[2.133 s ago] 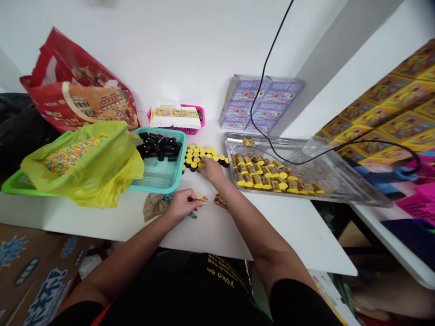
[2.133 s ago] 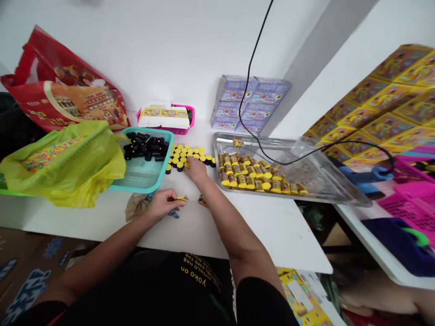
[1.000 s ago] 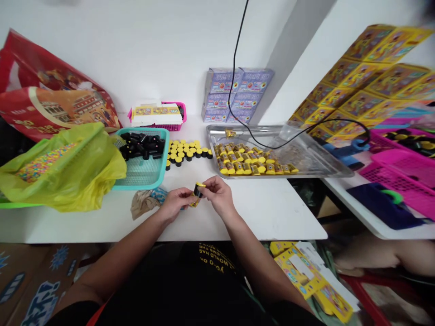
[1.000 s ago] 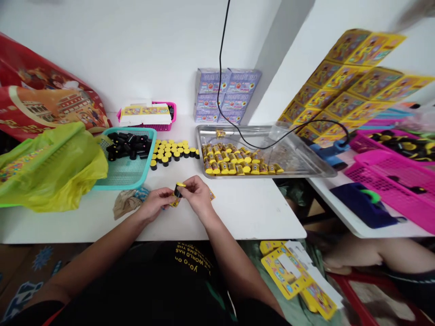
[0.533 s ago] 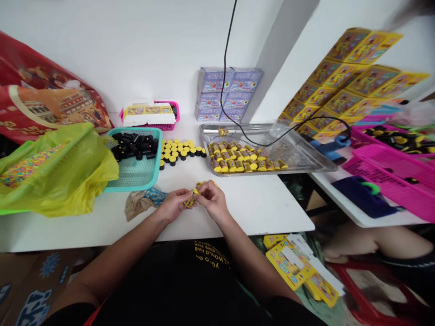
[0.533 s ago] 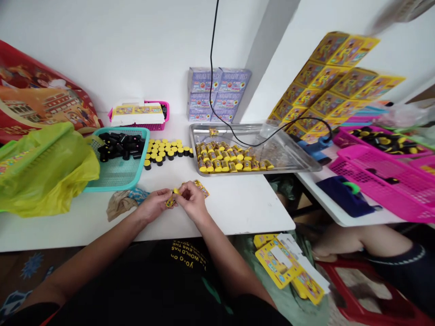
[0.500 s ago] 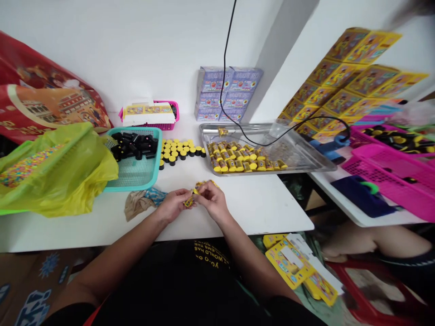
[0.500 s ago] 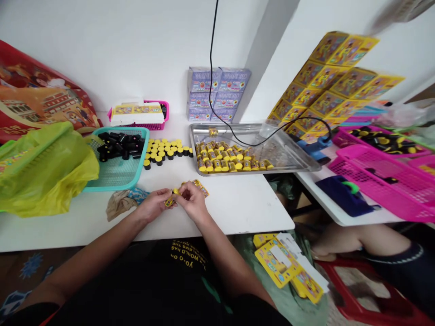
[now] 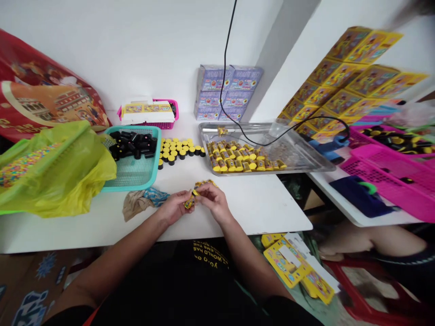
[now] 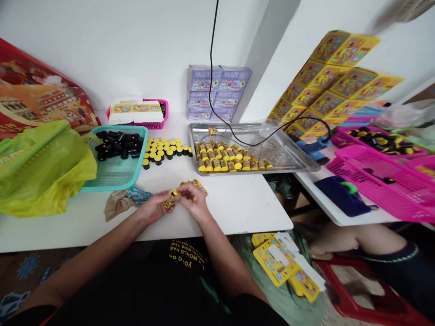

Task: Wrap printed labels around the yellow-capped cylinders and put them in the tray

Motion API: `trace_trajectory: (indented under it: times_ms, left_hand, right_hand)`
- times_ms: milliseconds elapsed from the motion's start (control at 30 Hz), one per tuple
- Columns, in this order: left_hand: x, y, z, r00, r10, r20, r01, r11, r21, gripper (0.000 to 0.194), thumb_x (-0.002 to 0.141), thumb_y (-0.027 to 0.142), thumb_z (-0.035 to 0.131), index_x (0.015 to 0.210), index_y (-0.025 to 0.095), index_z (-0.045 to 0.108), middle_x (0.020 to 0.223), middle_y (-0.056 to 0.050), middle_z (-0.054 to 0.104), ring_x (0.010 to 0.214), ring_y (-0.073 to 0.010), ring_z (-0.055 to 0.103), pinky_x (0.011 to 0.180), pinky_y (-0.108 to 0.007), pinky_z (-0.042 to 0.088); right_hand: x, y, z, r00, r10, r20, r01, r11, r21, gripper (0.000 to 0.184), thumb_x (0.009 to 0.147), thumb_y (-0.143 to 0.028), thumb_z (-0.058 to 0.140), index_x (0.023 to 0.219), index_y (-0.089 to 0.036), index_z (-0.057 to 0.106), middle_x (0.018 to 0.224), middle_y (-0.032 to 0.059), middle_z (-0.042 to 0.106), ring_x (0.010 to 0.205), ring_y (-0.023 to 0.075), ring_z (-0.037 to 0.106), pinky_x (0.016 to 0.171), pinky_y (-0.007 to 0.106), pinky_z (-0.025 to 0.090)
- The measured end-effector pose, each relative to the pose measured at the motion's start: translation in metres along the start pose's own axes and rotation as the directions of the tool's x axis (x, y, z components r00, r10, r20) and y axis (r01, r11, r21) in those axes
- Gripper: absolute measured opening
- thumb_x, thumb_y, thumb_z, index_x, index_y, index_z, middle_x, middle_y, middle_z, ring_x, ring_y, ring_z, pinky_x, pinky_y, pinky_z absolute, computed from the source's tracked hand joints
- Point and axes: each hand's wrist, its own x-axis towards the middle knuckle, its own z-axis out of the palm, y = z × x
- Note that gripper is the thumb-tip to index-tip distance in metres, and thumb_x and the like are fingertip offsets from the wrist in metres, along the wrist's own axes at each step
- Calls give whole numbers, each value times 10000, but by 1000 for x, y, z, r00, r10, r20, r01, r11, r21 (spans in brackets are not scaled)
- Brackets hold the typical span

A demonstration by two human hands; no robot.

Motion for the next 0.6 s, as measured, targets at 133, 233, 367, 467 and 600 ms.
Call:
trace_trajectory:
  times_ms: [133,233,367,467,600]
  left_hand:
    - [0,3,1,1000,17,-24,-17,1000,-2,250,698,312,787,794,127,649,681,-19,623,566,-100,570,555,-223,459]
    - [1,7,5,1000,0,-4,0,1000,-11,209,717,282,773,797,131,653,704,-20,636,592,-105,586,584,-224,475]
    - [5,9,15,997,-76,32,78,995,-60,264,815,362,676,890,109,675,759,-62,666,631,-123,609,603,-229,485]
    - [12,10,23,997,-81,-12,78,989,-125,193,840,292,646,873,105,681,748,-58,666,639,-123,610,625,-235,493]
    - [18,18,28,998,-22,-64,13,989,-150,50,788,129,653,765,101,686,729,-47,669,627,-111,612,595,-213,488]
  right_hand:
    - [-1,-6,5,993,-119,5,117,971,-209,225,716,-377,767,825,-215,655,756,14,656,679,153,586,613,289,477]
    - [-1,-7,5,984,-169,-52,155,966,-206,231,706,-357,770,794,-208,617,741,2,636,663,140,570,636,289,490]
    - [-5,-9,3,910,-367,-194,276,884,-377,206,738,-270,720,901,-216,606,825,12,615,711,146,576,653,294,507]
    - [-11,-9,2,833,-548,-76,415,711,-567,286,776,-206,654,1059,-229,621,941,62,623,840,195,598,754,367,526]
    - [-12,-3,0,852,-522,-21,407,689,-600,381,824,-256,635,1201,-225,588,1060,109,621,979,240,594,843,420,520]
